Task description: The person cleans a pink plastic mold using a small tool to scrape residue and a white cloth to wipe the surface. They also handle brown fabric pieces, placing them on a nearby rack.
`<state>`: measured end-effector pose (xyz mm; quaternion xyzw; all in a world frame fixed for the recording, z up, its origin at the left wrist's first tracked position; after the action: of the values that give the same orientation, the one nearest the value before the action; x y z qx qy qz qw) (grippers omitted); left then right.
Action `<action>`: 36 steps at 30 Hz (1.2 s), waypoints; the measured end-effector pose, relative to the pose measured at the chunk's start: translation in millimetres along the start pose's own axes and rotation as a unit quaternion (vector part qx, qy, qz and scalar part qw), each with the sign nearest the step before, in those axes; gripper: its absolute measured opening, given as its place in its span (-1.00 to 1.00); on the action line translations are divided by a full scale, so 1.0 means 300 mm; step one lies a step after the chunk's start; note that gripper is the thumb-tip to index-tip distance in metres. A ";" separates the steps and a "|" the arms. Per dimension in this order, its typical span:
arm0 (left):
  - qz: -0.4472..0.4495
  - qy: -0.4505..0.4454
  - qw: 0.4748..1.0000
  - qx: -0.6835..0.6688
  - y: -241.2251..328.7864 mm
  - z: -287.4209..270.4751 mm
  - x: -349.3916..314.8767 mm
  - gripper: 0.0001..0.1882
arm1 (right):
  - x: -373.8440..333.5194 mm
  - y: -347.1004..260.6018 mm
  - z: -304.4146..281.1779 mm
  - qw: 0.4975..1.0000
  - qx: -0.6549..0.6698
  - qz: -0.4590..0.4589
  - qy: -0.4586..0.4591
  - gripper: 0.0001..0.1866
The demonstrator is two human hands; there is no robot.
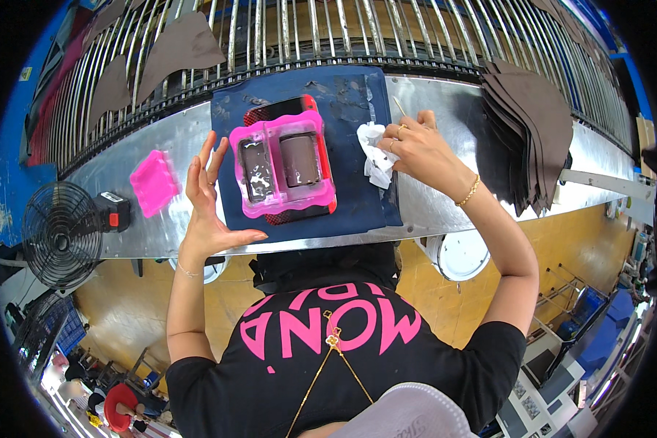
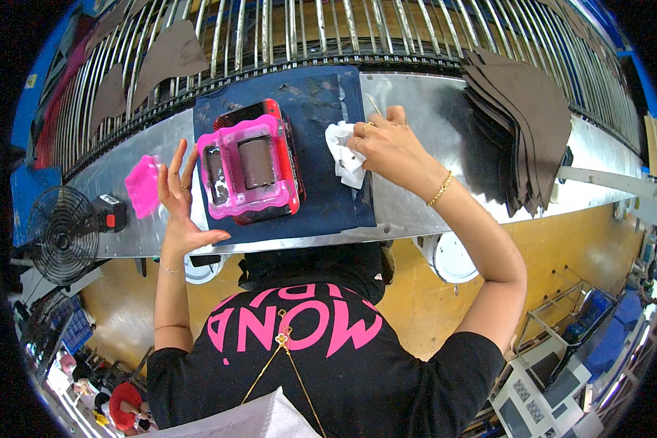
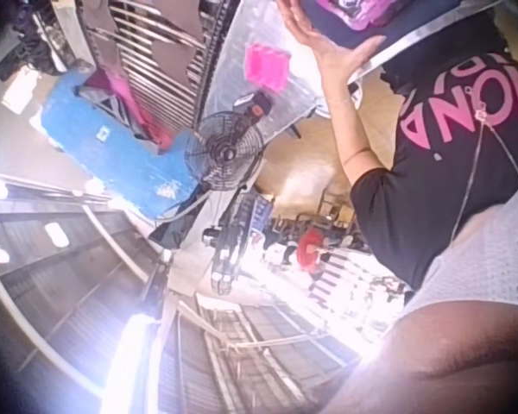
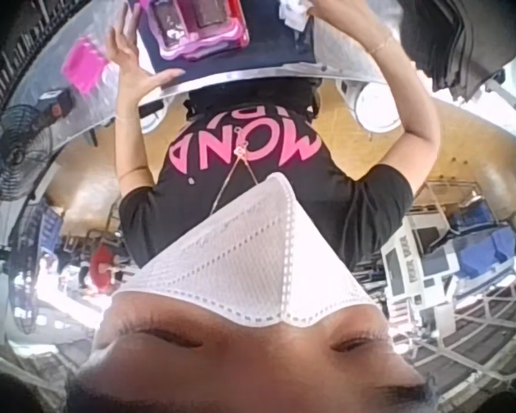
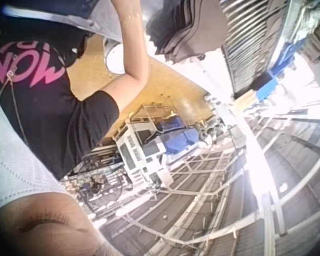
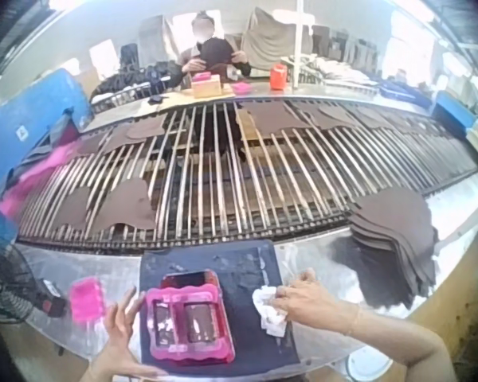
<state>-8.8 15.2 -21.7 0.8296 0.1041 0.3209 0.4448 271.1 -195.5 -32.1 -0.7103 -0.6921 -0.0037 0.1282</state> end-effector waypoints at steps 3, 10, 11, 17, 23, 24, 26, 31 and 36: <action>-0.001 0.005 1.000 -0.002 -0.001 -0.004 0.002 0.51 | 0.018 -0.033 -0.034 0.993 -0.063 -0.009 0.102 -0.76; 0.001 0.013 1.000 -0.005 0.010 0.004 0.014 0.49 | 0.104 -0.151 0.041 0.981 -0.159 -0.023 0.105 -0.88; -0.002 0.015 1.000 -0.004 0.010 0.002 0.009 0.49 | 0.097 -0.163 0.039 0.986 -0.143 -0.008 0.089 -0.86; -0.009 0.022 1.000 -0.001 -0.001 -0.007 -0.016 0.48 | 0.014 -0.152 -0.019 0.982 0.167 0.087 0.009 -0.66; -0.010 0.014 1.000 -0.013 -0.001 0.009 -0.009 0.49 | 0.008 -0.080 0.035 0.967 0.203 0.152 -0.031 -0.56; -0.007 0.014 1.000 -0.014 -0.002 0.009 -0.008 0.49 | 0.020 -0.080 0.032 0.962 0.213 0.167 -0.042 -0.58; -0.002 0.014 1.000 -0.016 -0.005 0.008 -0.008 0.49 | 0.048 -0.085 0.016 0.951 0.231 0.196 -0.064 -0.60; -0.006 0.024 1.000 -0.017 -0.008 0.001 -0.013 0.49 | 0.046 -0.082 0.046 0.974 0.191 0.112 -0.047 -0.59; -0.016 0.030 0.999 -0.010 -0.008 -0.001 -0.024 0.48 | 0.065 -0.092 0.034 0.990 0.138 0.006 -0.011 -0.60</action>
<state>-14.3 13.6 -26.7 0.8135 0.1274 0.3396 0.4547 243.1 -174.1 -33.6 -0.6901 -0.6829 0.1004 0.2173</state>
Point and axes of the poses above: each hand's wrist, its own x-axis towards the middle knuckle, its own z-axis out of the palm, y = z × x, the point moved 3 cm from there along x, towards the middle knuckle, and after that the axes turned 13 degrees about y, right-handed, at the moved point
